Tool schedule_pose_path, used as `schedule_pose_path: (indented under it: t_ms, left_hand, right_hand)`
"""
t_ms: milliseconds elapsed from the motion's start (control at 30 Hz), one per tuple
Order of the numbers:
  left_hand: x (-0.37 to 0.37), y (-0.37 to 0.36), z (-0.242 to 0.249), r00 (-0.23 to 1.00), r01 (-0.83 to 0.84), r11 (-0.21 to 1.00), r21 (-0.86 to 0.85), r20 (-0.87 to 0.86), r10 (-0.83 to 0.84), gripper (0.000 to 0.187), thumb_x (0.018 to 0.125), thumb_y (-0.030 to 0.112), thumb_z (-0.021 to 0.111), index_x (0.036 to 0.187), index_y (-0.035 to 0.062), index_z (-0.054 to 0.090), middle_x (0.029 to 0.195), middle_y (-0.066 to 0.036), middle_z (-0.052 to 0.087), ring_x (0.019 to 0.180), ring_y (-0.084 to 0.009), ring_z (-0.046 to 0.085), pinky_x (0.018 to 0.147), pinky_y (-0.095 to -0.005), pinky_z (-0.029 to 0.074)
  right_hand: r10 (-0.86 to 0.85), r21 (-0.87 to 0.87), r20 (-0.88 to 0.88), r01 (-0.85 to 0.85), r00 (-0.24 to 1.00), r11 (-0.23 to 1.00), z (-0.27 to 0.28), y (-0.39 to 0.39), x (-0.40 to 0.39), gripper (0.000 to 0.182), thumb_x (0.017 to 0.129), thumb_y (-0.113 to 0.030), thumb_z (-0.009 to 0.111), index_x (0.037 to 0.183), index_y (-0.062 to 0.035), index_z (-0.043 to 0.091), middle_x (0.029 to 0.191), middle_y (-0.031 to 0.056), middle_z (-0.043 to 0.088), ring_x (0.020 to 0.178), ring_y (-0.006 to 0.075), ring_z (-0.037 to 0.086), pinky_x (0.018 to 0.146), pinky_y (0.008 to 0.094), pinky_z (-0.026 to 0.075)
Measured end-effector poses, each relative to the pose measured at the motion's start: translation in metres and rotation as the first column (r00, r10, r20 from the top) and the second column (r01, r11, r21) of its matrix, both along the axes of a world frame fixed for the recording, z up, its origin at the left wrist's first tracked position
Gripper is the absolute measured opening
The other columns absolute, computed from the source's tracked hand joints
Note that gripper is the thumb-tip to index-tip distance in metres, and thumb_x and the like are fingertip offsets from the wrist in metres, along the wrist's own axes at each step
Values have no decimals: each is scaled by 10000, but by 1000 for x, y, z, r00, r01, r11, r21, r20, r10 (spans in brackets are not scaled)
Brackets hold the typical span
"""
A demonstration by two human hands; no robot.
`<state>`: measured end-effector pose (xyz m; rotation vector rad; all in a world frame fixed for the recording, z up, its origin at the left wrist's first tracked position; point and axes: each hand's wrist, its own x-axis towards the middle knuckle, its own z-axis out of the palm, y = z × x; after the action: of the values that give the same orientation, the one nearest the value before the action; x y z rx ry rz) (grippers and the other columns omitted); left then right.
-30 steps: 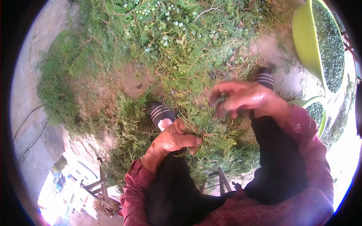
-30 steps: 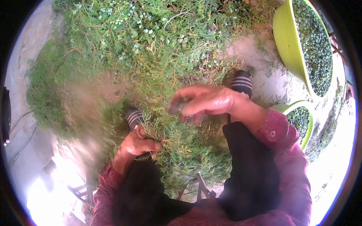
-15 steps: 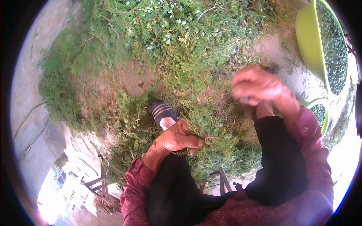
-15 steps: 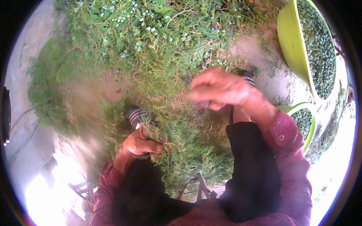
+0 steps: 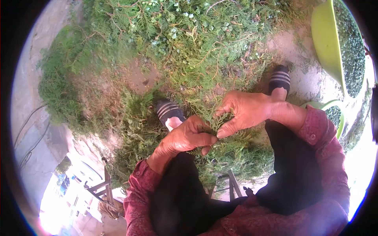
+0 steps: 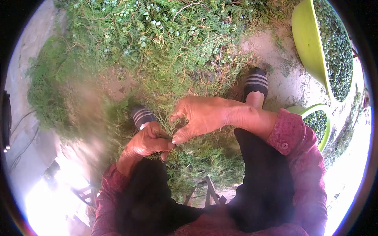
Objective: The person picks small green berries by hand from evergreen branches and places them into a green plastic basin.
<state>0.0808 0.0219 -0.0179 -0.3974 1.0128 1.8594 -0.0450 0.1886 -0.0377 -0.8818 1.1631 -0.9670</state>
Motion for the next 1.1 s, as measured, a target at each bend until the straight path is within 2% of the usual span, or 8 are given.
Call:
schedule_pose_path:
  t_ms: [100,167,267,533,733,800,967,1100]
  left_hand:
    - [4,0,6,997,-49,999,-22,56,51,86,789,63,565,778,-16,597,552,-30,553,504,-79,520,478,-213,402]
    - [5,-1,6,992,-86,995,-59,87,91,86,794,62,555,801,-12,598,557,-29,555,509,-80,524,485,-215,407]
    - [10,-2,-3,995,-97,994,-44,-40,95,97,807,65,536,824,-7,597,559,-24,555,517,-80,526,491,-225,411]
    - [9,-1,-8,988,-62,973,-221,-154,28,101,793,13,535,852,-38,600,602,-54,584,524,-118,563,484,-249,455]
    - [14,-2,-13,990,-143,964,-223,-44,136,166,816,80,528,696,-14,592,591,-54,600,550,-83,552,530,-221,430]
    - [15,-1,-16,980,-196,956,-219,-72,185,105,813,57,520,799,-23,587,626,-54,597,568,-108,565,544,-236,453]
    - [5,9,-11,936,-352,896,-272,-96,339,181,825,53,503,986,-23,535,751,-54,598,646,-131,580,594,-254,476]
    - [8,12,-19,958,-268,912,-312,-184,219,178,839,80,506,994,-8,505,792,-47,589,674,-124,573,610,-256,475]
  right_hand:
    - [-154,-135,-61,145,986,980,-7,11,1,226,767,-198,628,772,22,577,576,55,533,551,84,508,479,246,405]
    - [-349,413,299,210,888,886,-7,21,-23,168,760,-172,586,725,-8,573,581,57,547,542,73,513,442,213,394]
    - [-518,408,503,338,692,848,-12,41,-31,234,751,-199,584,886,-13,543,701,43,561,545,57,500,420,162,366]
    - [-223,399,479,16,849,917,-5,28,-11,328,769,-356,634,887,-62,548,674,-34,508,544,37,480,452,169,382]
    - [-419,503,493,143,763,852,-22,46,-24,184,789,-196,607,869,-43,543,665,-11,520,499,49,473,418,163,363]
    - [-597,443,528,404,604,800,-27,59,-35,165,783,-156,589,878,-32,537,710,23,551,520,57,496,416,162,372]
    - [-366,523,335,151,868,839,-8,41,-18,283,779,-263,611,930,-29,557,751,28,562,592,65,516,497,181,413]
    - [-257,445,384,66,887,893,-16,24,4,377,763,-374,627,911,-32,564,702,6,541,563,67,483,472,195,381]
